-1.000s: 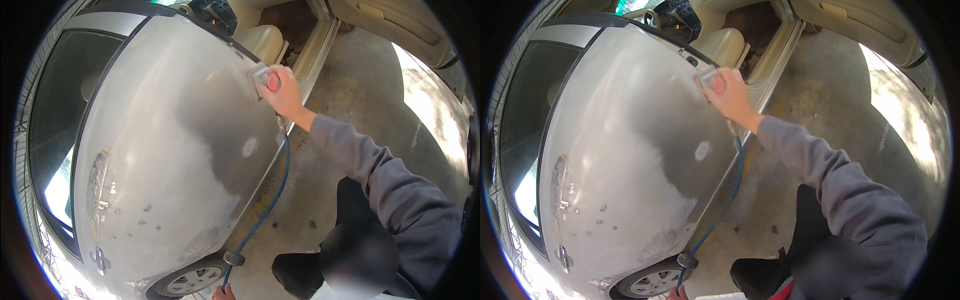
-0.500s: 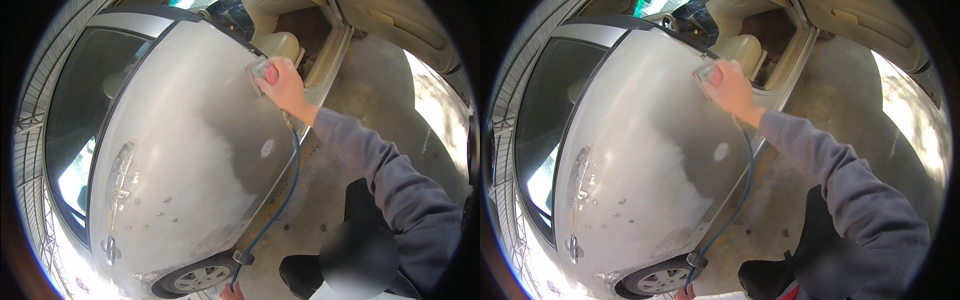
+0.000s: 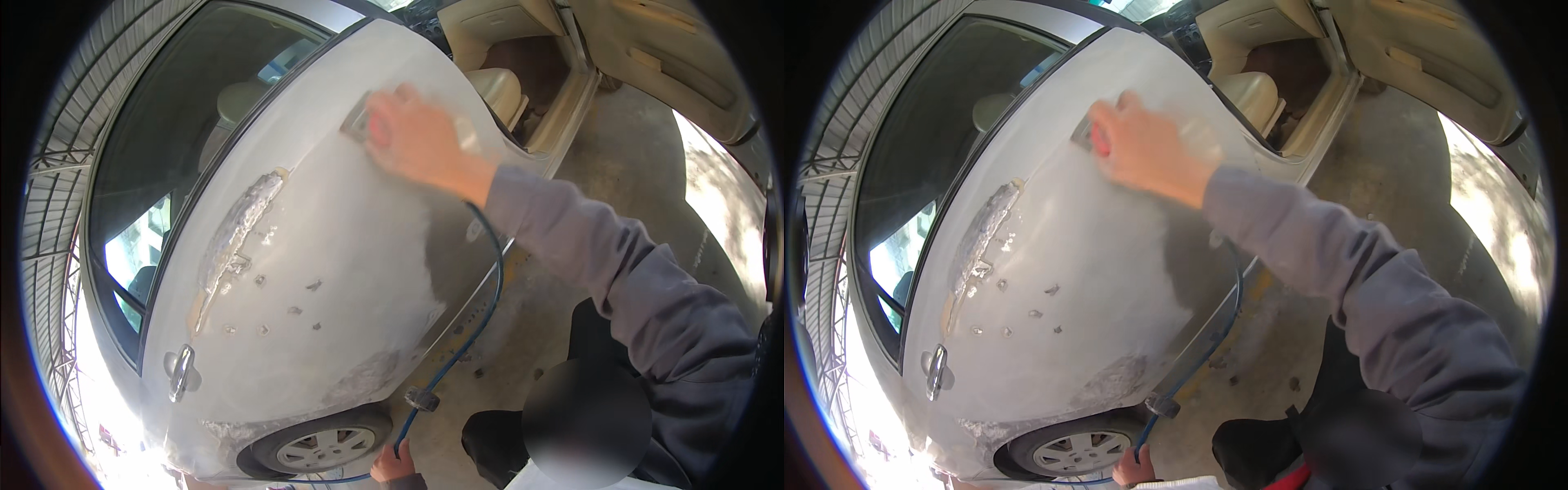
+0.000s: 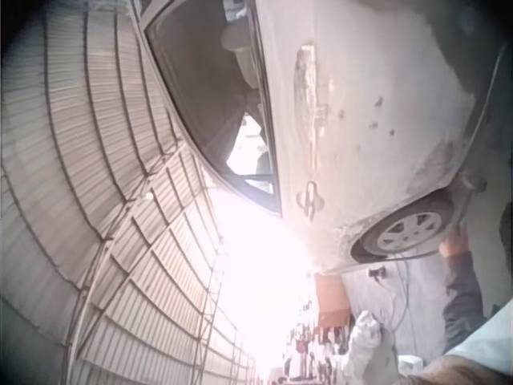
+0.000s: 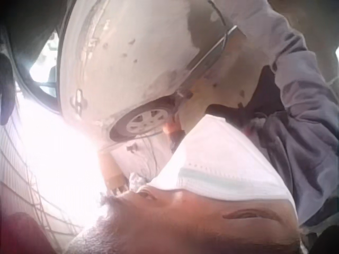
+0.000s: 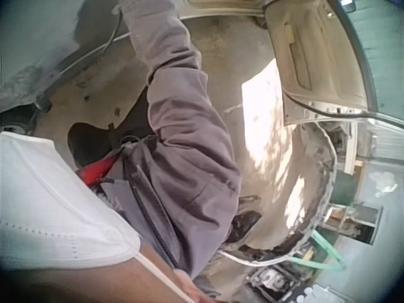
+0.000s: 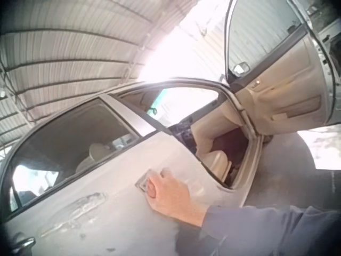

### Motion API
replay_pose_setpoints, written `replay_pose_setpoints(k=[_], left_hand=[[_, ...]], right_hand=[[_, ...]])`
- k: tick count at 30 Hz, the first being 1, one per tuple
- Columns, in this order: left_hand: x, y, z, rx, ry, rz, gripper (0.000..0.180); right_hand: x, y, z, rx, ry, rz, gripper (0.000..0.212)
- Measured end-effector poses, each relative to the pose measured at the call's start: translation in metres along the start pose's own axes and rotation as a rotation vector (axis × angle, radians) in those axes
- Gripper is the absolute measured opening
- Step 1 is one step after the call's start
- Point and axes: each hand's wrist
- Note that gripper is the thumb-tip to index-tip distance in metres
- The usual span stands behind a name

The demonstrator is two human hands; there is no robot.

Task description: The person sands the exterior surface of a silver car door using a pneumatic sanding block. The person moves the sander across the door panel, around the door handle, and along the edges, generating dust as the surface is abraded.

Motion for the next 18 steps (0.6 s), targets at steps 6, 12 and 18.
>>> replay_pose_setpoints(k=[6,12,18], left_hand=[[0.073,0.036,-0.05,0.302,-0.099,0.323,0.051],[0.069,0.031,-0.048,0.265,-0.127,0.161,0.055],[0.09,0.023,-0.048,0.164,-0.261,-0.164,0.041]], right_hand=[[-0.015,-0.04,0.047,0.189,0.108,0.294,0.021],[-0.001,-0.026,-0.002,0.021,0.026,0.026,0.02],[0.039,0.035,-0.098,-0.128,-0.097,-0.17,0.045]])
Point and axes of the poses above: each hand's wrist, its own y-axis towards the middle knuckle, its own x-axis out of the back of the hand, z = x × y, and after that the axes turned 6 degrees about y, right-handed
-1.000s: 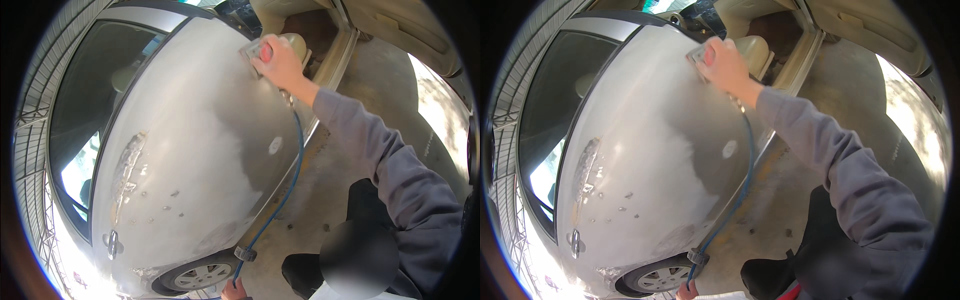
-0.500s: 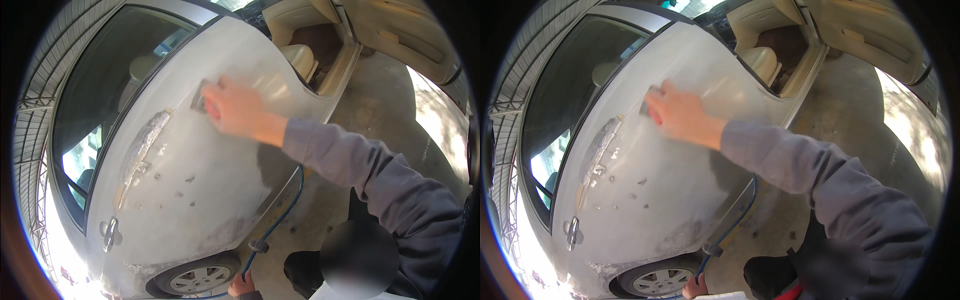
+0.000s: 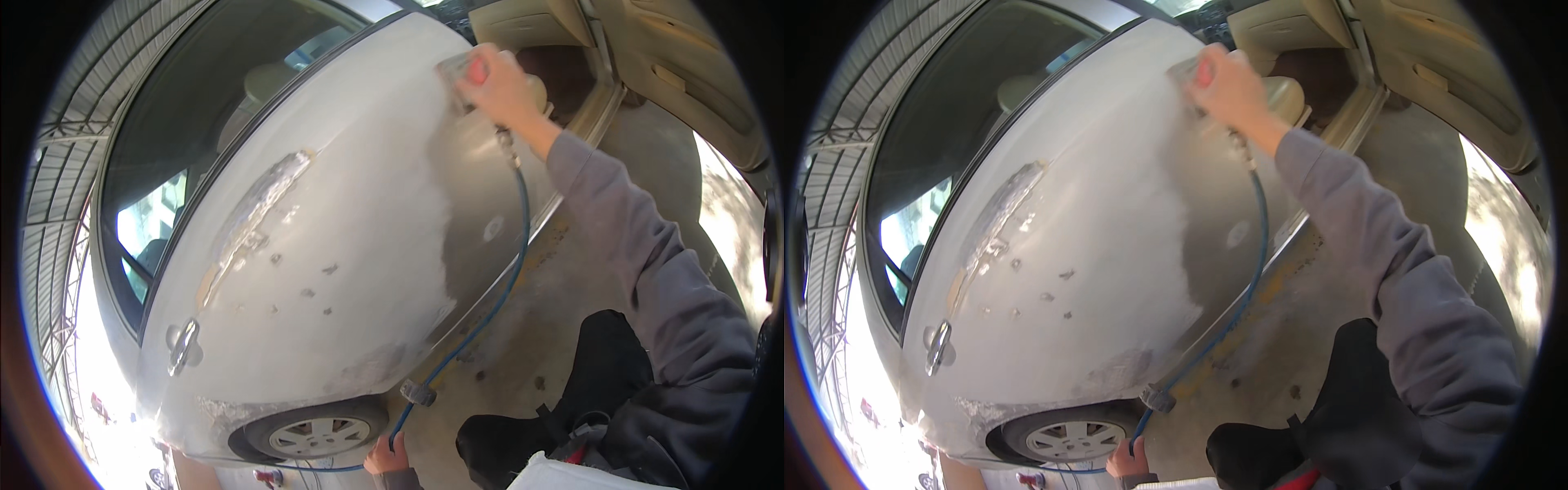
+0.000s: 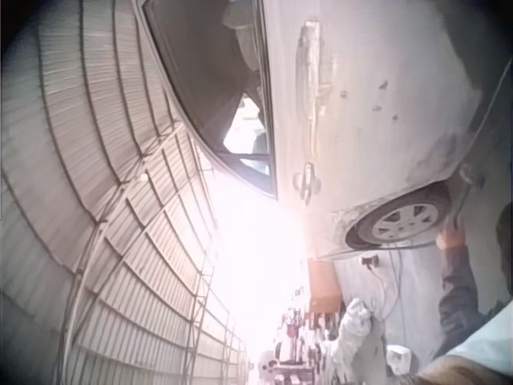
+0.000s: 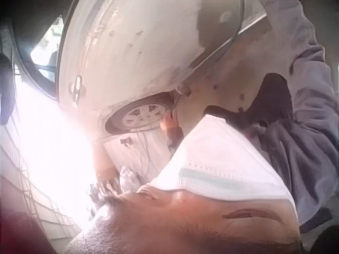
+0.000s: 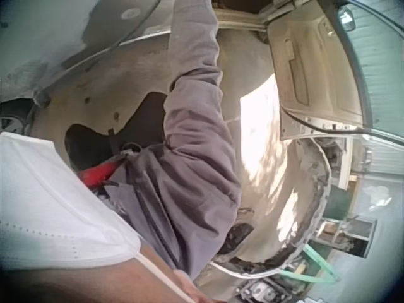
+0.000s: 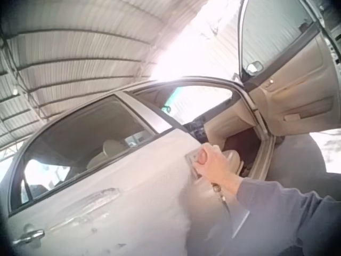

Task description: The person sands the exterior surface of a silver car door using a pneumatic sanding block. The person moves the sander across the door panel, around the door handle, and along the edges, generating dust as the surface is abraded.

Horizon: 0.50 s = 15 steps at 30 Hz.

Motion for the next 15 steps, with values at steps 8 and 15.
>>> replay_pose_setpoints(k=[8,15], left_hand=[[0.005,-0.033,0.017,0.05,-0.006,-0.071,0.04],[0.007,-0.039,0.024,0.05,-0.036,-0.048,0.038]], right_hand=[[-0.032,-0.025,0.076,0.058,0.072,0.08,0.045],[-0.053,-0.118,0.2,0.262,0.241,0.424,0.018]])
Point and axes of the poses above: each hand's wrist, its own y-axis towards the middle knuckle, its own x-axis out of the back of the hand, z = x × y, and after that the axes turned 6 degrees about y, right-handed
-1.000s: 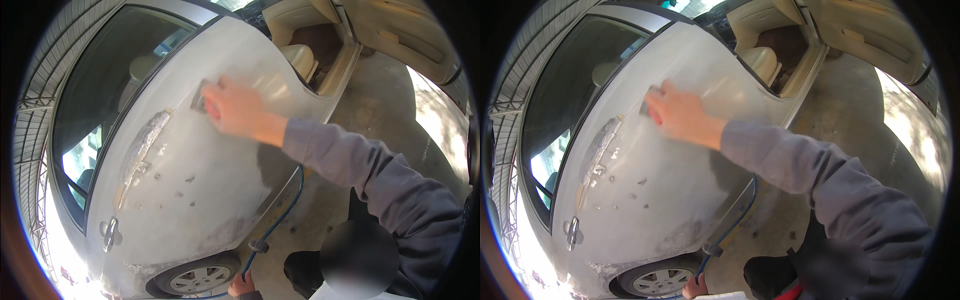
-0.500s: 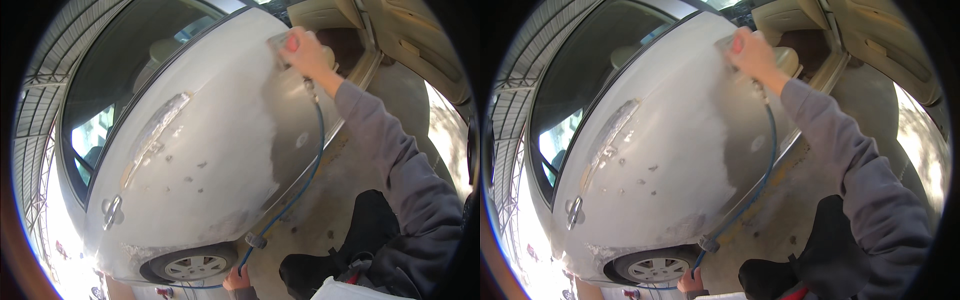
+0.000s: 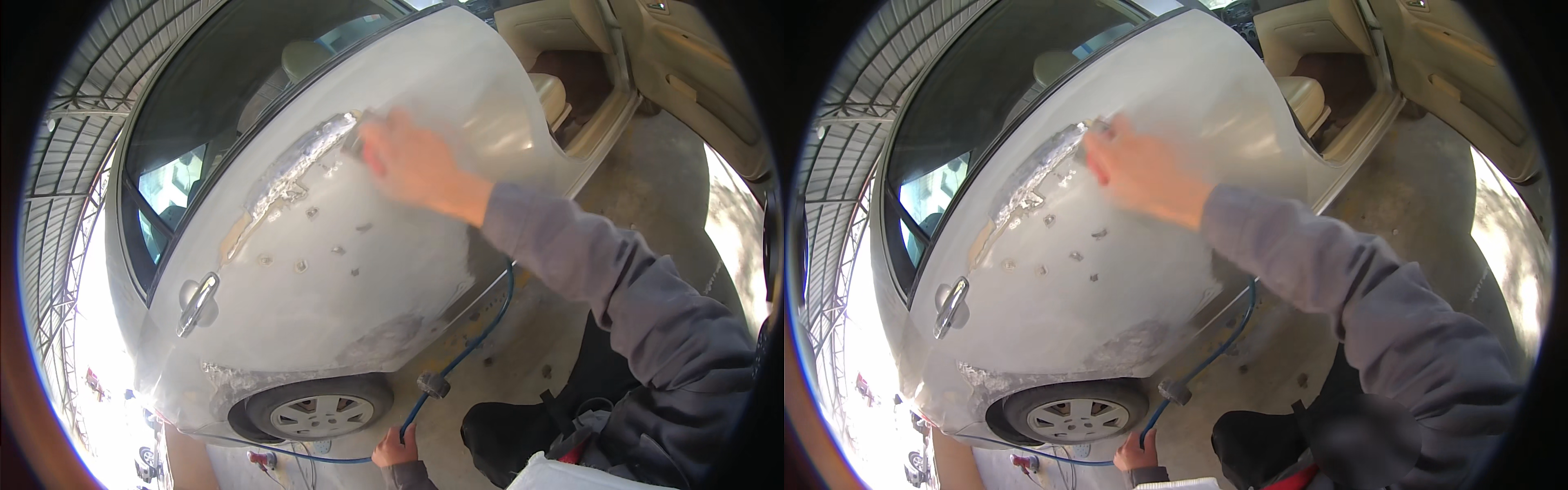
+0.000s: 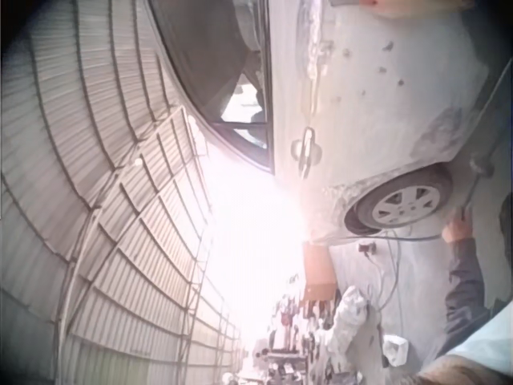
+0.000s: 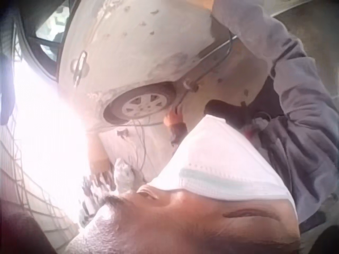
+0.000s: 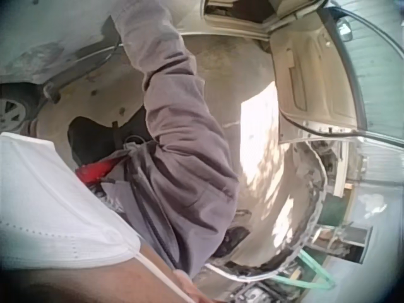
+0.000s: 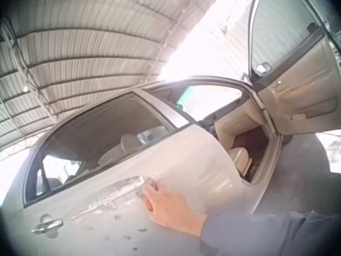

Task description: The person sands the exterior surface of a silver car door using a pneumatic sanding block. The person moves the sander across the door panel, around the door handle, and along the edges, generating dust as the surface is abraded.

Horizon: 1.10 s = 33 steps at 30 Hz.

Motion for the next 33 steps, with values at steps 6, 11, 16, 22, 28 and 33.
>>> replay_pose_setpoints(k=[6,11,16,22,28,33], left_hand=[[-0.014,0.001,0.013,-0.024,0.047,0.018,0.042],[-0.03,-0.001,0.024,0.162,0.224,0.349,0.056],[-0.029,0.007,0.019,0.219,0.259,0.38,0.054],[-0.041,0.021,0.025,0.126,0.367,0.41,0.053],[-0.017,0.03,-0.001,0.158,0.302,0.37,0.054],[-0.049,0.016,0.019,0.083,0.32,0.45,0.053]], right_hand=[[-0.02,-0.029,0.021,0.237,0.095,0.054,0.014],[0.021,-0.029,-0.037,0.032,0.058,-0.003,0.013],[0.08,-0.016,-0.113,-0.186,-0.09,-0.231,0.023],[0.148,0.003,-0.239,-0.212,-0.261,-0.51,0.048],[0.101,-0.03,-0.202,-0.232,-0.187,-0.47,0.046],[0.045,-0.057,-0.125,-0.027,-0.132,-0.252,0.025]])
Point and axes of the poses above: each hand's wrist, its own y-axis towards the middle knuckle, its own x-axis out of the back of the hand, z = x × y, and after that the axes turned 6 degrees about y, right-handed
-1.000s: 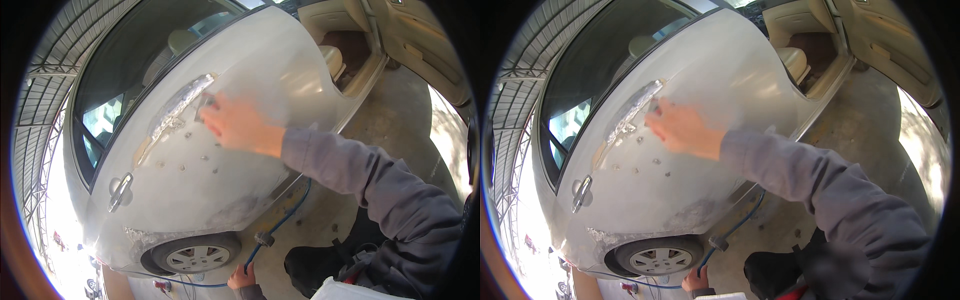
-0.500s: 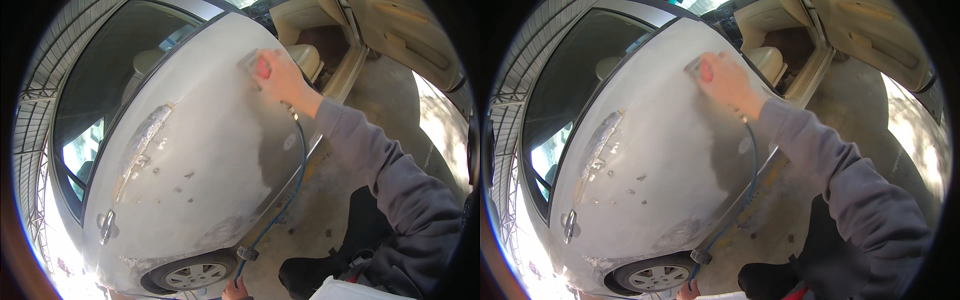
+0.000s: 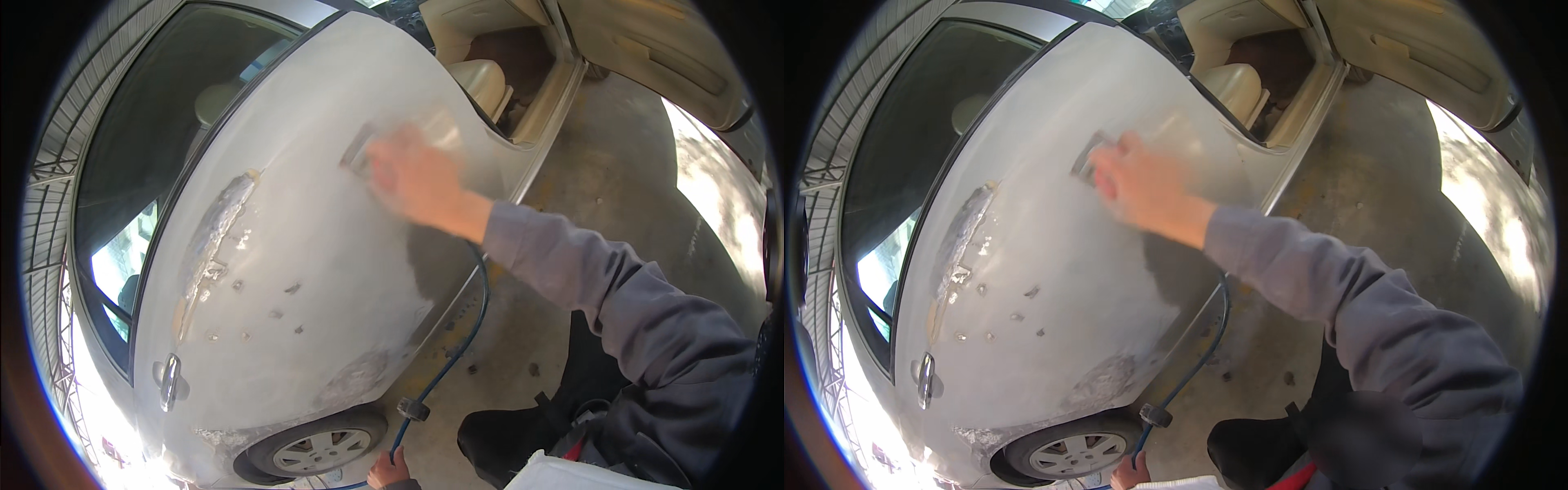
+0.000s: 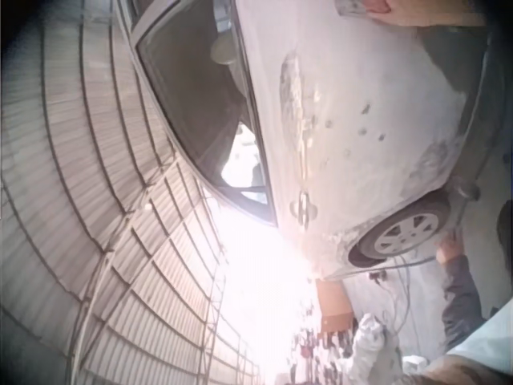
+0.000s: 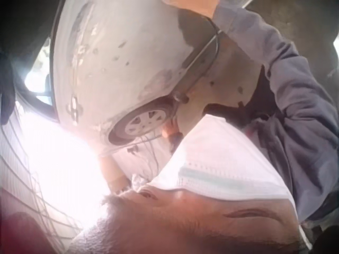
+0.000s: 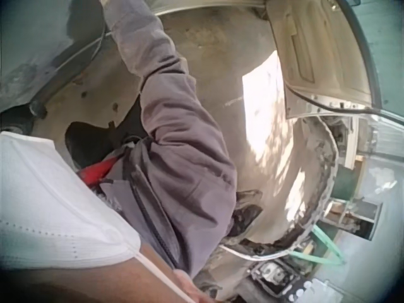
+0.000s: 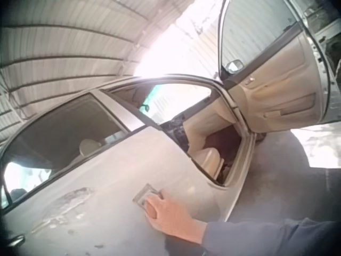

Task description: The person sands the exterior surface of a silver car door using a pneumatic sanding block. The person moves the sander across the door panel, around the door handle, and along the edges, generating dust as the surface is abraded.

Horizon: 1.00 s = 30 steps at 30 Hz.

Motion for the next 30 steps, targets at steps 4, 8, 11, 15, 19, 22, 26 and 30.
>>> replay_pose_setpoints(k=[4,8,11,15,19,22,26,30], left_hand=[[-0.024,0.004,0.011,-0.05,0.044,0.022,0.054],[-0.019,0.012,0.009,-0.07,0.061,0.083,0.053],[-0.027,0.009,0.019,-0.036,0.084,0.015,0.051],[-0.02,0.016,0.015,-0.046,0.005,-0.056,0.048],[0.012,0.007,0.001,0.026,-0.028,-0.062,0.05],[-0.002,0.008,0.01,0.001,-0.011,-0.111,0.053],[-0.007,0.008,0.009,0.012,0.061,-0.09,0.06],[0.007,0.018,0.006,0.045,0.062,-0.018,0.064]], right_hand=[[-0.007,-0.023,0.039,0.08,0.118,0.196,0.019],[0.008,-0.009,-0.007,0.052,0.086,0.066,0.018],[0.036,0.021,-0.04,-0.11,-0.036,-0.043,0.026],[0.067,0.06,-0.115,-0.173,-0.019,-0.231,0.043],[0.063,0.054,-0.113,-0.275,-0.056,-0.233,0.044],[0.027,0.025,-0.057,-0.189,-0.078,-0.093,0.041],[0.035,0.022,-0.04,-0.12,-0.01,0.056,0.032],[0.076,0.062,-0.086,-0.347,-0.047,-0.133,0.037]])
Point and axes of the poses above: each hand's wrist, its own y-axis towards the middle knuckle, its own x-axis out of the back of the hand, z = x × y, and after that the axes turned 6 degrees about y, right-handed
